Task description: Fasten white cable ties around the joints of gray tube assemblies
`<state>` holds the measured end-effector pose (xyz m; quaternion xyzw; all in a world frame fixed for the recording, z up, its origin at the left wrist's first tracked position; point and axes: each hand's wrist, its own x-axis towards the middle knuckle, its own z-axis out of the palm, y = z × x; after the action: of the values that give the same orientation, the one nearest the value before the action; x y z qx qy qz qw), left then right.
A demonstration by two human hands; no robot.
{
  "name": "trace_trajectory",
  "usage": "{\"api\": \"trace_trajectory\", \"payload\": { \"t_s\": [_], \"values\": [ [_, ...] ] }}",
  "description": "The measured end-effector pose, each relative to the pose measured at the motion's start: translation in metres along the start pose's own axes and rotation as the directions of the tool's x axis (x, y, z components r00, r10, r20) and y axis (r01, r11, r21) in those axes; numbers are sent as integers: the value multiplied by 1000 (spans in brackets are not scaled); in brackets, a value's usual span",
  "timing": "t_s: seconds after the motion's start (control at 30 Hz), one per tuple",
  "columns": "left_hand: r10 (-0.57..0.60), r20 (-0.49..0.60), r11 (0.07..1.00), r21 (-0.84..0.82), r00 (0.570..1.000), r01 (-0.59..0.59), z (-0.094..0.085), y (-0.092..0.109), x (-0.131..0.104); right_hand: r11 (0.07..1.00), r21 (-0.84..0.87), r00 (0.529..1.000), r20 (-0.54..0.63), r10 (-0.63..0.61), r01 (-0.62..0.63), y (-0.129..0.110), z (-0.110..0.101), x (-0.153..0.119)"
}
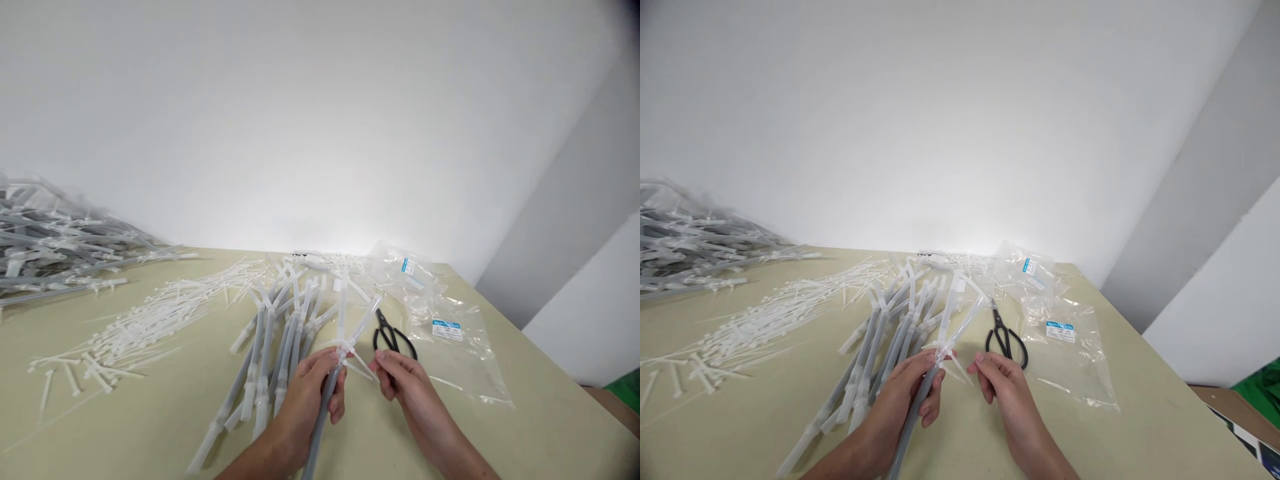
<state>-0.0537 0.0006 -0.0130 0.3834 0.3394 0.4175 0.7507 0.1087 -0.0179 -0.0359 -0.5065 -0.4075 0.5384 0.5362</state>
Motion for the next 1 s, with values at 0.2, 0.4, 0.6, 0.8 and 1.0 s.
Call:
{"api": "trace_trajectory", "payload": {
  "t_s": [0.2,0.4,0.6,0.8,1.0],
  "values": [
    [19,-6,999,-33,1000,-19,-1,-4,2,1000,1,1000,3,-7,7,-2,1,-1],
    [22,2,999,-26,1000,-22,1,-3,1,1000,0,1000,10,10,-10,-2,1,-1],
    [38,21,999,-13,999,-38,0,-5,1,1000,-11,1000,15,0,0,0,2,-1],
    [61,70,998,17,996,-63,-2,-8,3,1000,1,1000,23,-1,1,1,3,1],
    [37,41,999,-25,998,-36,-2,-6,1,1000,-2,1000,6,17,-17,2,3,2]
  ]
}}
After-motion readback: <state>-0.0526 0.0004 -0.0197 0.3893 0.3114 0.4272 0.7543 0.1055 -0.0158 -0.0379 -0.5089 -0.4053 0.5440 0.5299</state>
